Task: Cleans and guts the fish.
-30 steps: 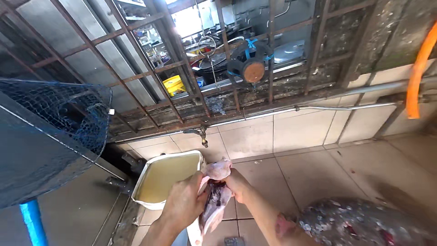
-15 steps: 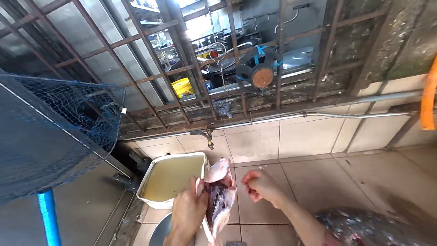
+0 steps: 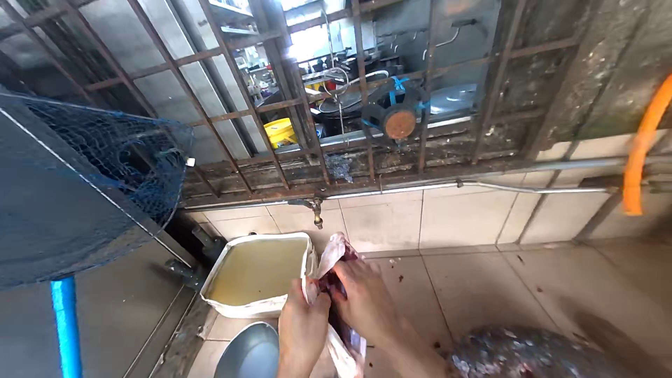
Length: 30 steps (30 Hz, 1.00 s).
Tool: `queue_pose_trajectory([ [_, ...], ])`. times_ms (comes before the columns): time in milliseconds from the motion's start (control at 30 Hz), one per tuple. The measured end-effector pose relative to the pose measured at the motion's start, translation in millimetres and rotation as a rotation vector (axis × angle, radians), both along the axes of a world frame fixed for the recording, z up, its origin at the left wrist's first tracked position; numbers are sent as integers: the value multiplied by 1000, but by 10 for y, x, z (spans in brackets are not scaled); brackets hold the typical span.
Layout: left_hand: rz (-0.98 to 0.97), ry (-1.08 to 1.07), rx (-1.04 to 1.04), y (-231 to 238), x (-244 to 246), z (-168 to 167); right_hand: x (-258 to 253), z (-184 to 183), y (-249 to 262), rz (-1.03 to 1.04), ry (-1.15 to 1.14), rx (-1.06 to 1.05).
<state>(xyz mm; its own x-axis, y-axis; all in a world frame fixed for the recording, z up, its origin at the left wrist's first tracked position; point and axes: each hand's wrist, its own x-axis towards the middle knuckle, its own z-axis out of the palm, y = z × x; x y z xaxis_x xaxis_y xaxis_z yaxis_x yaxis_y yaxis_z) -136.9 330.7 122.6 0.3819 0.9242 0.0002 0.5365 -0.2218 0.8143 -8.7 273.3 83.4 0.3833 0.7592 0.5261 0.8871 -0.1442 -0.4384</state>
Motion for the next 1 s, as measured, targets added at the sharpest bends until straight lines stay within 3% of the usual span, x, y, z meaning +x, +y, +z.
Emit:
queue_pose_trajectory([
  [133, -1, 13, -9, 14, -68, 55, 17, 45, 40, 128, 42, -45],
  [333, -34, 42, 16, -48, -270, 136, -216, -260, 133, 97, -98, 223],
  [633, -4, -29, -39, 89, -555, 183, -420, -296, 407, 278, 5, 299],
  [700, 60, -101, -58, 177, -581, 133, -439, -258, 475, 366, 154, 297],
  [767, 121, -222, -83, 314, -592, 10, -373, -207, 455, 480, 473, 306],
  [833, 160, -316, -113, 468, -598, -150, -94, -250, 321, 402, 675, 345],
  [867, 171, -343, -127, 537, -596, -230, 163, -352, 222, 266, 676, 240],
  [967, 190, -345, -170, 620, -591, -497, 851, -855, -63, -26, 830, -518],
  [1000, 183, -342, -167, 661, -536, -572, 903, -894, -64, -95, 950, -514],
])
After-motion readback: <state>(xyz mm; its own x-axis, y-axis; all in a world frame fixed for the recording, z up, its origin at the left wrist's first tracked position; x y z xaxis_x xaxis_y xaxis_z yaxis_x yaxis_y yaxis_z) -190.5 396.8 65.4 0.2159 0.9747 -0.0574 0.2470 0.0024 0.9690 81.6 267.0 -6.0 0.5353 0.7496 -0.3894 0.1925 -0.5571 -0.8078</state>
